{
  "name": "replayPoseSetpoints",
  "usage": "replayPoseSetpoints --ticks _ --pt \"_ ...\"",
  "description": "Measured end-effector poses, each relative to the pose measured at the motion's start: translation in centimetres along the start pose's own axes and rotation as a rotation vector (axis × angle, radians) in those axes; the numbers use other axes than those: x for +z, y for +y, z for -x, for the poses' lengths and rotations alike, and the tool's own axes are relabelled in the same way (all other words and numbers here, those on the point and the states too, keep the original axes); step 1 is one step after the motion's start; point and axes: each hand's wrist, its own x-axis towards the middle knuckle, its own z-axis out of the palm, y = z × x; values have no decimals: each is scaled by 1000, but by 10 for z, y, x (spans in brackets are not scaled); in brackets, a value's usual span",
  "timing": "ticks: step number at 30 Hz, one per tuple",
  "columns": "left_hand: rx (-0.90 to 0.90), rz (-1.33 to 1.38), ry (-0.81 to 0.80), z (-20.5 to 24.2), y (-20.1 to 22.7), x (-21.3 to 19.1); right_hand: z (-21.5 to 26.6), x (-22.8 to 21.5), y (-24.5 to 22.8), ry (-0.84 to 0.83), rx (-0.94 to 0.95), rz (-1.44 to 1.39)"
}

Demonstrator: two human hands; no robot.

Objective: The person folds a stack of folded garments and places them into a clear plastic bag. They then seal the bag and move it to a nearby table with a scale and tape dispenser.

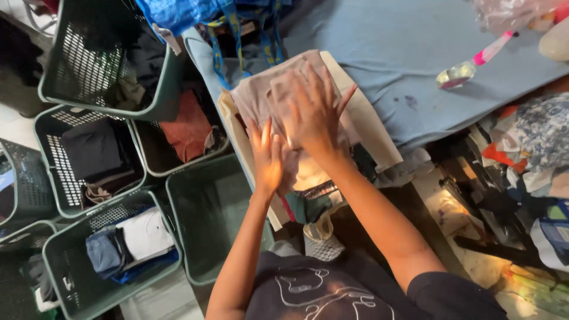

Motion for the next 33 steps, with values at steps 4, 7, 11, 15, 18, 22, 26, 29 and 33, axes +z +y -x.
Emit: replayPoseSetpoints --ticks 4,7,11,15,18,22,26,29,33 --pt "-63 -204 -2 12 20 22 -3 10 21 -201 -3 4" --pt "-89 -426 -19 6 34 35 -16 26 48 -349 41 -141" --pt "-125 -461 -40 1 29 38 -9 48 96 -503 11 -427" --pt "-287 271 142 23 9 21 18 92 237 98 555 -1175" --pt "-389 770 333 39 -24 12 21 109 432 600 779 -443" --pt "-762 395 327 94 -104 10 -4 90 601 623 674 -314" --pt "-1034 -209 111 157 -193 28 -30 72 620 423 641 -885" --pt "-1025 -277 112 176 -211 30 -17 46 584 448 624 -951" --pt "-929 -461 24 179 -210 24 47 -36 479 -201 587 -1138"
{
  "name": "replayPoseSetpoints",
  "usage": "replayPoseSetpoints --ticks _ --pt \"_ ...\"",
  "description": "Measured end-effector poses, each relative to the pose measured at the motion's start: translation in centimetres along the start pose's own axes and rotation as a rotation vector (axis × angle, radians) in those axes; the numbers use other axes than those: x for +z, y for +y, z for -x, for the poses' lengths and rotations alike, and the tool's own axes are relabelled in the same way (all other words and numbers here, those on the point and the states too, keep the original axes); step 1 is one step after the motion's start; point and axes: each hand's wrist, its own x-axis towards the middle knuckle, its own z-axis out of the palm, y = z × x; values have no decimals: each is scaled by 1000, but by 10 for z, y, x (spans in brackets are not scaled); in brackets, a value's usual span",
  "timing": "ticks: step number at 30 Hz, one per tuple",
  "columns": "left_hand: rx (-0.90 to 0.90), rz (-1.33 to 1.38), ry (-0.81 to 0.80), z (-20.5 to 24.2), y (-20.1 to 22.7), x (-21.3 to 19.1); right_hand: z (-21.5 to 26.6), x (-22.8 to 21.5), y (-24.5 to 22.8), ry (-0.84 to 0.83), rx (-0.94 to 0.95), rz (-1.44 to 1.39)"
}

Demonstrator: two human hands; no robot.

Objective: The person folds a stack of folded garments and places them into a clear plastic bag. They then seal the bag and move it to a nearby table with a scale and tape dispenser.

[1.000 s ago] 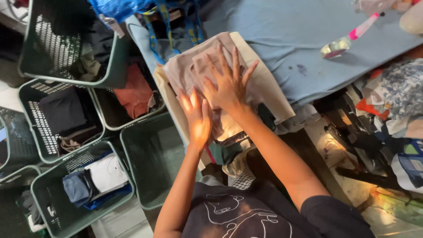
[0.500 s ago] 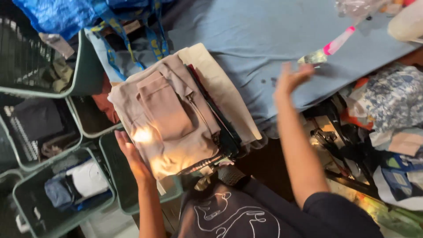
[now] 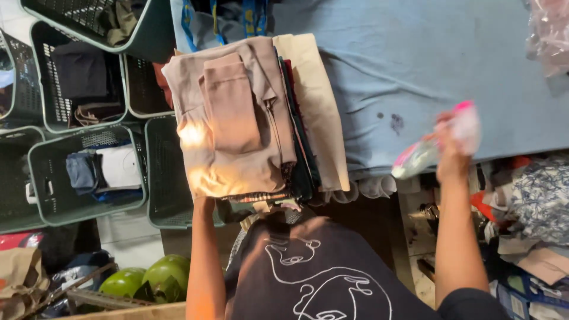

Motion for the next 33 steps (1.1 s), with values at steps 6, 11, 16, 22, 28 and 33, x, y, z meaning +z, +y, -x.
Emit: replayPoseSetpoints --ticks 6,11,16,22,28,33 --pt "80 586 19 29 -9 -13 148 89 21 -597 706 -49" --pt "-252 824 -98 54 28 -40 146 122 47 -527 539 -96" --pt "-228 751 -214 56 49 -66 108 167 10 -386 387 -175" --pt "-259 1067 -254 61 39 -94 165 186 -19 -130 265 -159" --pt "-174 1209 -456 75 7 -124 275 205 12 134 301 4" --pt "-153 1289 -575 79 -22 -136 342 260 44 139 136 235"
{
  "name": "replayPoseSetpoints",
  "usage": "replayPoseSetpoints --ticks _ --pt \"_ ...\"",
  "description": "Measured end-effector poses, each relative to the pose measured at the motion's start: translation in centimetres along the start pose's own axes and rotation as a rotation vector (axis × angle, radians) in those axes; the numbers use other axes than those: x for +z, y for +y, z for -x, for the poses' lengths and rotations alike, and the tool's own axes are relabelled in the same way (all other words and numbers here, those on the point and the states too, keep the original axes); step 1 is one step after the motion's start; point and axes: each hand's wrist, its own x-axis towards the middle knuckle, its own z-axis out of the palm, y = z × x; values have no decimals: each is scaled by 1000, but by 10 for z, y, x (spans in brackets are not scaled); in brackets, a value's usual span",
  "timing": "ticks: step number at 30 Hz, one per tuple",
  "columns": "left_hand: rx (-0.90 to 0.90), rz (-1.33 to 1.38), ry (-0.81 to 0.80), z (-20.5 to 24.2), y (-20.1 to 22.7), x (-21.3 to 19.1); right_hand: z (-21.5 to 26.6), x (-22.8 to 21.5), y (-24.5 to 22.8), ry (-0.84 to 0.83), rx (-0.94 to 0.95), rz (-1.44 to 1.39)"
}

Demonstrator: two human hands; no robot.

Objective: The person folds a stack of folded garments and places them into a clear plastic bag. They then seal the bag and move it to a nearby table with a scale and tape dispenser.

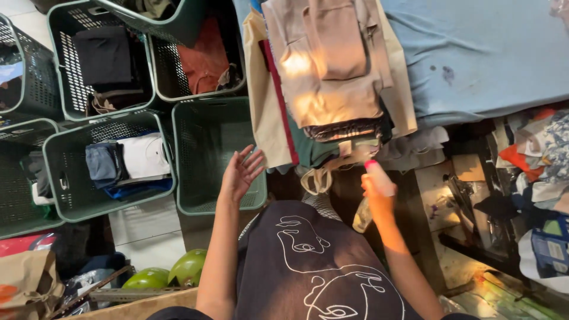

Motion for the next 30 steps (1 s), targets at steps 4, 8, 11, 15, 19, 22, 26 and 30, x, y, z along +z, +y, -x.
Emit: replayPoseSetpoints --ticks 4,8,11,15,19,22,26,30 --pt "-39 36 -83 -5 -7 -20 40 73 -43 -90 -767 618" --pt "33 -185 -38 -18 -17 -22 54 140 -109 -47 -675 442" --pt "232 -606 84 -26 -37 -5 45 157 -140 11 -699 446" --pt "253 -676 -105 -31 -51 36 -2 149 -164 46 -793 491" --pt "-8 -529 -218 -26 -58 70 -28 121 -179 91 -145 49" --pt "-34 -558 -107 -39 -72 82 -27 86 -184 -1 -114 -340" --pt "-146 -534 -90 -59 -80 85 -23 58 -164 55 -3 -398" --pt "-274 -481 -101 -63 -76 106 -21 38 -92 116 45 -503"
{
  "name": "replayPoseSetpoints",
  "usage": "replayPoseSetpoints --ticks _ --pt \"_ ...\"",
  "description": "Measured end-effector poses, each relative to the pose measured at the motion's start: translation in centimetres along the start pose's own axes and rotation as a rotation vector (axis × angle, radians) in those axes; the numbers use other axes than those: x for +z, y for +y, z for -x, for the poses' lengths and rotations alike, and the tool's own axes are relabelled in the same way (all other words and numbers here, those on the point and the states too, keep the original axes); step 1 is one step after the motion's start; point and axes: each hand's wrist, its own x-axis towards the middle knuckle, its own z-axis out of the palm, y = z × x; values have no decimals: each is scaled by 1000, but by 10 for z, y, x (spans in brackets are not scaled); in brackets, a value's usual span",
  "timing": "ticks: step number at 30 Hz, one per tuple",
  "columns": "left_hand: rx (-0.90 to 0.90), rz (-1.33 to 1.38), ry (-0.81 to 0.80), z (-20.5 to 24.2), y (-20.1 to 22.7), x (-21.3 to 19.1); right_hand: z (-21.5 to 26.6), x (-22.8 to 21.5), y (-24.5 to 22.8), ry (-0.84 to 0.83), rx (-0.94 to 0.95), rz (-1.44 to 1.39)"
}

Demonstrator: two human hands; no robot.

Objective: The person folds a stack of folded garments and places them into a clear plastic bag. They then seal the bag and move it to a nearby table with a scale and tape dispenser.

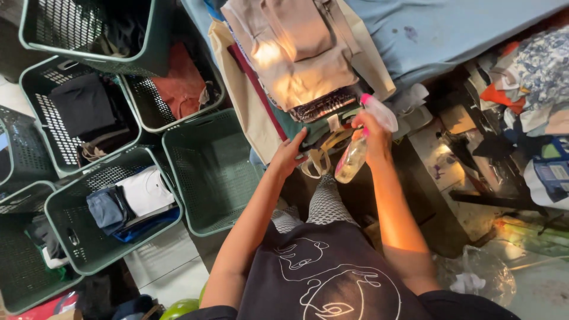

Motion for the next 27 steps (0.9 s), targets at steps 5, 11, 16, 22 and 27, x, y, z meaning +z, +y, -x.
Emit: replayPoseSetpoints --ticks 5,11,16,22,27 --pt "-82 538 -265 -3 22 26 -6 -49 104 346 144 -169" --pt "-128 660 -250 -1 47 38 36 -18 217 68 278 -168" --pt "-120 732 -359 2 57 43 25 -11 242 91 331 -191" --pt "-12 873 -345 13 62 55 -14 -50 201 278 125 -515" --pt "3 834 -305 18 43 54 20 -27 150 385 98 -350"
